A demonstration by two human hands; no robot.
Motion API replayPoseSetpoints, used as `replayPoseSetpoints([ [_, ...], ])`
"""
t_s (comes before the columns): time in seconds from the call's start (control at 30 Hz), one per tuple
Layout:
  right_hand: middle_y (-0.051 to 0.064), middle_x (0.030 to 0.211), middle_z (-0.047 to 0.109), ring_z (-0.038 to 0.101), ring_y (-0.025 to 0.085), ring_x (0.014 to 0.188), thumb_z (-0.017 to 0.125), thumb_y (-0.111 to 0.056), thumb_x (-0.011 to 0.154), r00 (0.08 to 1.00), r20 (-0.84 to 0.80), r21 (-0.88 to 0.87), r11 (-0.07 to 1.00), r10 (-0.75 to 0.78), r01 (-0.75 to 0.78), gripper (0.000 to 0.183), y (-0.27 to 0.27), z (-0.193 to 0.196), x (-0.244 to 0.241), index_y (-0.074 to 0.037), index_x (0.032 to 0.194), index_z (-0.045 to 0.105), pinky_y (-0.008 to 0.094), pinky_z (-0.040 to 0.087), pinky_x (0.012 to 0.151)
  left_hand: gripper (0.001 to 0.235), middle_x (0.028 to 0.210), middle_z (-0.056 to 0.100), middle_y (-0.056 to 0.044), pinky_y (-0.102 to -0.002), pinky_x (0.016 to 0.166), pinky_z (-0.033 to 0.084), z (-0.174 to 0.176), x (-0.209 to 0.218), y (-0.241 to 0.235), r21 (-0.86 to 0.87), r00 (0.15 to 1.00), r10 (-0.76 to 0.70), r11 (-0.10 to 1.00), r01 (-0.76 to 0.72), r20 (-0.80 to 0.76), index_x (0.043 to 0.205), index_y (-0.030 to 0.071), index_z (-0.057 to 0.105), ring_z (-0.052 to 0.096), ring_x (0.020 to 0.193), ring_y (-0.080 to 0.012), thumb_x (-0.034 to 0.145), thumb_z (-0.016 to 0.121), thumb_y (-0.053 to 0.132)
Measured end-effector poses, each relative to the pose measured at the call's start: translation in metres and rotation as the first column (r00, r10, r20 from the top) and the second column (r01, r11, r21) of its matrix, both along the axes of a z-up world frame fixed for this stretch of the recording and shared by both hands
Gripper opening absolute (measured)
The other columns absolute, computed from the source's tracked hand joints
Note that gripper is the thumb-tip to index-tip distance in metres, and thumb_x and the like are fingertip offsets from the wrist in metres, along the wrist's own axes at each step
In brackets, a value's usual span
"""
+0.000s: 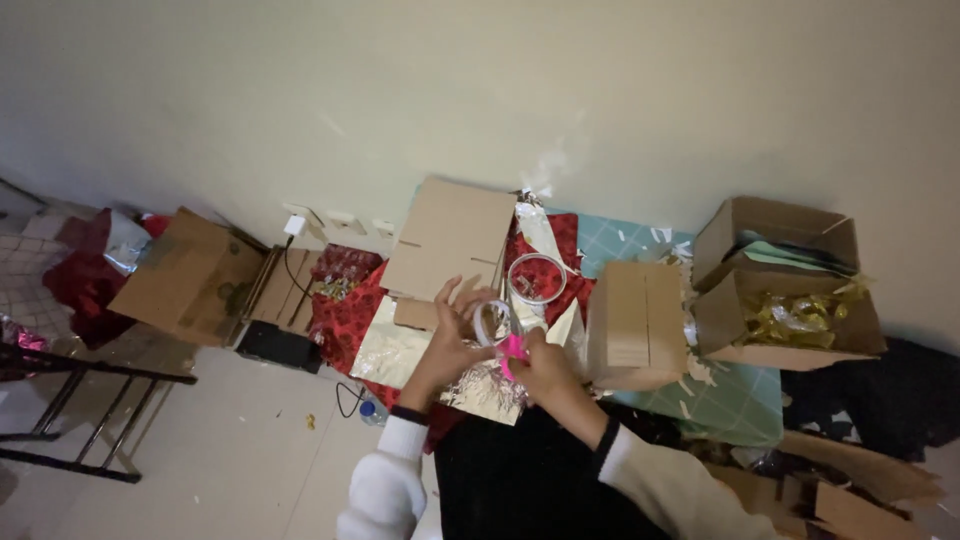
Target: Assembling a small cardboard gift box and sealing it with tape using scissors.
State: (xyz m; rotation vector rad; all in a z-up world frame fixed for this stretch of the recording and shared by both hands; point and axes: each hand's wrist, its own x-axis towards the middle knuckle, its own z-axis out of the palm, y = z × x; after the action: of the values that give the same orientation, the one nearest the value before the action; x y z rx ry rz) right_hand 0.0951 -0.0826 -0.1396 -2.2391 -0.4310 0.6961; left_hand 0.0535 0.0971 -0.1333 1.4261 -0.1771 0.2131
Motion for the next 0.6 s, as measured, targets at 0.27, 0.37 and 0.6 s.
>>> replayPoseSetpoints([
  [0.27,0.022,0.079,0.071,0.073,0.043,0.076,0.064,-0.009,0.091,0.921,0.387,0.148,0.989,-0.048,-0.010,0.007,0.003,0.040,-0.007,-0.002,0.093,0.066,0.042,0.057,0.058,0.104,0.141,0.053,-0.026,-0.063,0.107,0.047,0.053,-0.024,-0.006,0.330,0.990,0.106,0.941,-0.070,-0.093,0.152,0.006,0.021,0.048,0.135,-0.0509,0.069,0.080,-0.015],
  [0.37,0.018,0.094,0.066,0.067,0.037,0.085,0.066,-0.005,0.091,0.885,0.426,0.417,0.909,-0.189,-0.007,0.012,-0.013,0.078,-0.009,-0.006,0.102,0.067,0.040,0.055,0.065,0.100,0.133,0.061,-0.018,-0.053,0.102,0.051,0.052,-0.032,-0.024,0.270,0.992,0.040,0.963,-0.006,-0.118,0.152,0.010,0.033,0.058,0.126,-0.0409,0.069,0.085,-0.006],
  [0.6,0.000,0.090,0.078,0.072,0.012,0.085,0.073,-0.022,0.091,0.974,0.172,0.646,0.763,-0.148,0.002,0.012,-0.065,0.127,0.001,-0.010,0.092,0.076,0.027,0.055,0.082,0.093,0.168,0.028,-0.012,-0.038,0.125,0.025,0.090,-0.021,-0.080,0.290,0.945,-0.323,0.900,0.325,-0.056,0.159,0.010,0.023,0.029,0.154,-0.0260,0.084,0.078,0.016],
])
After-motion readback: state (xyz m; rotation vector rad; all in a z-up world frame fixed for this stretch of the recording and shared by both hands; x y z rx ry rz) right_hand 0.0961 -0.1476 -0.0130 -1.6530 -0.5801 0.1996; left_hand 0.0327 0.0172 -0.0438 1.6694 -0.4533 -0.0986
